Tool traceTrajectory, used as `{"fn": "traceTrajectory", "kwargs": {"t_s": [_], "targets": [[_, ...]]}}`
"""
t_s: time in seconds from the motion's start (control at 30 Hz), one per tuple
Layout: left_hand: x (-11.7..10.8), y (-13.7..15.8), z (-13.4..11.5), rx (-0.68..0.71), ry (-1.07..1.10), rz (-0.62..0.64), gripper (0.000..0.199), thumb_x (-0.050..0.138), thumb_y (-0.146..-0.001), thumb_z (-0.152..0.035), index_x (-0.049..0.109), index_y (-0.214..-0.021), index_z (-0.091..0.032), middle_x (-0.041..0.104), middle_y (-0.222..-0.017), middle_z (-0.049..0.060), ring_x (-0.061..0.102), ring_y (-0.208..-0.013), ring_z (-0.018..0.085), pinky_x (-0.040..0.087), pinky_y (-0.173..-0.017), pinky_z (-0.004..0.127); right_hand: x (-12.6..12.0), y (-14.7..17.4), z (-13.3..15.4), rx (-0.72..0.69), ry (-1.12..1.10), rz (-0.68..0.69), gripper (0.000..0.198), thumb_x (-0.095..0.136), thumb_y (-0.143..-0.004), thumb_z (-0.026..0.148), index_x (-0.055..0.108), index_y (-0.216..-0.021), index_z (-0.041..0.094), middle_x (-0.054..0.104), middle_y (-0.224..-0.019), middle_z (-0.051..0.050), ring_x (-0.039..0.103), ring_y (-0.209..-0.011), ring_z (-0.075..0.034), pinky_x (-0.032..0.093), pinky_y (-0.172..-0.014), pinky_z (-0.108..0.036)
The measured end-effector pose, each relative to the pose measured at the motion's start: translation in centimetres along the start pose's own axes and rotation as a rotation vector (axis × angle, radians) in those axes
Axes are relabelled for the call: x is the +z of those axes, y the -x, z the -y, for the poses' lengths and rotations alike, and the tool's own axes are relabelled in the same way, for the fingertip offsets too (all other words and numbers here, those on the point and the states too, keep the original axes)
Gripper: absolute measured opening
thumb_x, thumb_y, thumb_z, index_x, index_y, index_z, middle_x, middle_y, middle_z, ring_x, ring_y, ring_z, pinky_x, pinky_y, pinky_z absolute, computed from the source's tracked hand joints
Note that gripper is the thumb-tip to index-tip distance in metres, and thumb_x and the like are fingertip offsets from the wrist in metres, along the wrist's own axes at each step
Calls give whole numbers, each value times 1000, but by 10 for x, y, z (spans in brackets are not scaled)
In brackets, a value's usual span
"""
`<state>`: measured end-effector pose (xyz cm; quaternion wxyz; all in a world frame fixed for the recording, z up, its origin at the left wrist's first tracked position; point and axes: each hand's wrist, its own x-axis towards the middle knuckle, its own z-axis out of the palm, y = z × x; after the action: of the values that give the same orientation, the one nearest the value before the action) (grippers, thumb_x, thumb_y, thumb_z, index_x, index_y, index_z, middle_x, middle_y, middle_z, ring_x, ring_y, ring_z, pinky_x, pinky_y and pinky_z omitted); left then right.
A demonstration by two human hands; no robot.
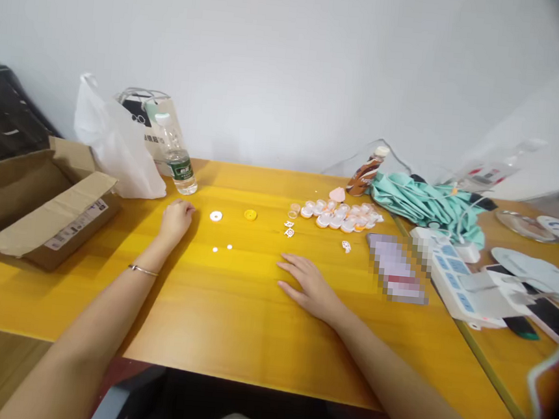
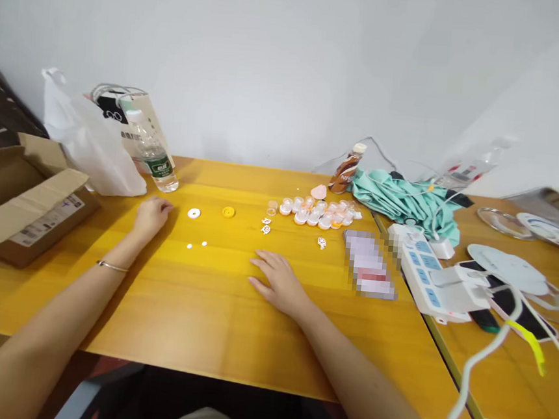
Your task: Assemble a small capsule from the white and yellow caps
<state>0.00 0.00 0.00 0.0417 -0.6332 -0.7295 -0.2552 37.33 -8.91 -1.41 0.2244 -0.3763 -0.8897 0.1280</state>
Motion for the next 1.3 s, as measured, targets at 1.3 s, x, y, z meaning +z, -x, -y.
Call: {"fn": "traceTrajectory", "kwargs": {"t_s": [1.3], "targets": [[-1,57,-87,305,271,12,36,54,-81,-38,57,-109,-16,57,-105,11,52,-100,23,40,-92,38,0,0,-1,13,-5,21,37,48,-86,35,51,-121,22,48,-132,-11,43,-123,-23,35,-103,-45]]}}
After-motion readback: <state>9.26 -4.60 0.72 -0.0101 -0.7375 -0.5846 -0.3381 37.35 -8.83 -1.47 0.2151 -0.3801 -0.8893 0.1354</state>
